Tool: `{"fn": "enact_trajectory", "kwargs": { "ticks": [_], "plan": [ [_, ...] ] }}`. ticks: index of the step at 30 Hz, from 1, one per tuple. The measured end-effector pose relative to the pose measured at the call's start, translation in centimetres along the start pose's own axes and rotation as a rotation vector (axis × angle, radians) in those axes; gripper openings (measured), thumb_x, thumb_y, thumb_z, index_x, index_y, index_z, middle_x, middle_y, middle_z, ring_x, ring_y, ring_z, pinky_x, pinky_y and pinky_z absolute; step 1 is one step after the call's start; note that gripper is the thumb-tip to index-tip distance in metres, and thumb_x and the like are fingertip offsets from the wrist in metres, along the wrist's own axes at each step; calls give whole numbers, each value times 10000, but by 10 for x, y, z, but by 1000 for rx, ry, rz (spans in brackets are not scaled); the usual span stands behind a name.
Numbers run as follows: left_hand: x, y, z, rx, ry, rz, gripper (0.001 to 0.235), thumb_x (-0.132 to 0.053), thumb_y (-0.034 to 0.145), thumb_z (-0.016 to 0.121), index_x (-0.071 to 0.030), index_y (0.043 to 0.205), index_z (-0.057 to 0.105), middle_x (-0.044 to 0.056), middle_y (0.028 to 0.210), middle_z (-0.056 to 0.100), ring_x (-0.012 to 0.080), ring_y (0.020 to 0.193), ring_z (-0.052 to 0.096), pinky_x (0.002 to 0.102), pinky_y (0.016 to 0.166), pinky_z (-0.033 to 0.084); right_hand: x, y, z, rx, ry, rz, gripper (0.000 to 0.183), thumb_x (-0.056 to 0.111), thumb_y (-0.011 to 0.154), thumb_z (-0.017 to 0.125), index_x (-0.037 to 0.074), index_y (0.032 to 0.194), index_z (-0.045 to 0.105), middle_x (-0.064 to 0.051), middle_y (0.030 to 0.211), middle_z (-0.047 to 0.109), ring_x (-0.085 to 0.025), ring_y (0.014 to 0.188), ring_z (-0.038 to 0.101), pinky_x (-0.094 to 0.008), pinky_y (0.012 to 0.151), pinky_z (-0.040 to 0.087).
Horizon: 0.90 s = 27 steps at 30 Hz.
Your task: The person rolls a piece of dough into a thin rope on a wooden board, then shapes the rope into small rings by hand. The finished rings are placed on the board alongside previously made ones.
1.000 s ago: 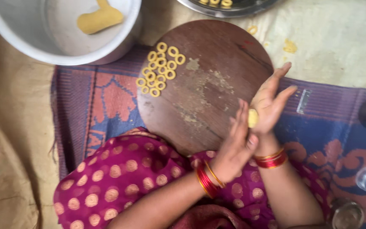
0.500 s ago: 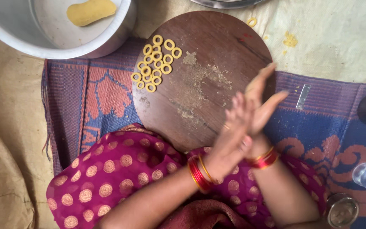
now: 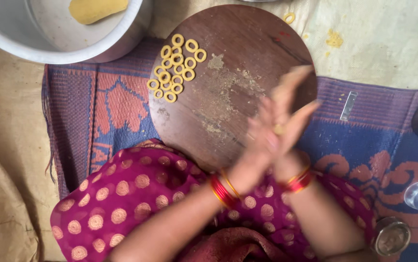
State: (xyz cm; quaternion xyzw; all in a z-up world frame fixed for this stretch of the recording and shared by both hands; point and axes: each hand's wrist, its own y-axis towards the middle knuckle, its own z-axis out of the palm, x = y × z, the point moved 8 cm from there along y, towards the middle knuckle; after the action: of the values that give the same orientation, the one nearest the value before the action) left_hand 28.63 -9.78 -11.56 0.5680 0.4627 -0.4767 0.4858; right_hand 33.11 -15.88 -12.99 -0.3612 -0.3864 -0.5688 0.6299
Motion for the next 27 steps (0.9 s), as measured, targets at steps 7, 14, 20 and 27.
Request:
{"fn": "enact_trajectory", "kwargs": {
  "ticks": [7,14,20,27],
  "plan": [
    [35,8,-60,-28,-909,-30,671,-412,1144,247,-27,1674,102,163,1755,125,292,1618,107,470,1313,61,-63,-55,35,120,218,130,893,765,994,103,233,1698,-36,-27,1808,-27,-239,1675,43,-470,1365,23],
    [2,-7,-1,25,-38,-108,702,-421,1100,237,-36,1662,68,180,1711,214,286,1525,280,512,1255,227,-12,-6,-5,21,22,34,938,763,999,58,152,1706,-30,-91,1786,-56,-253,1658,-57,-475,1328,-27],
    [52,7,-83,-183,118,-237,694,-409,1127,171,-8,1667,1,203,1706,252,279,1525,370,528,1301,125,-53,-66,74,229,40,208,947,799,974,84,178,1668,-93,-17,1777,-171,-228,1659,-118,-409,1343,-24],
    [17,-23,6,143,315,-104,694,-361,1129,304,-7,1646,4,215,1747,1,337,1638,-46,474,1309,-26,6,-18,27,38,-7,-60,966,804,972,272,218,1643,-100,-92,1778,64,-256,1664,96,-444,1344,144]
  ]
}}
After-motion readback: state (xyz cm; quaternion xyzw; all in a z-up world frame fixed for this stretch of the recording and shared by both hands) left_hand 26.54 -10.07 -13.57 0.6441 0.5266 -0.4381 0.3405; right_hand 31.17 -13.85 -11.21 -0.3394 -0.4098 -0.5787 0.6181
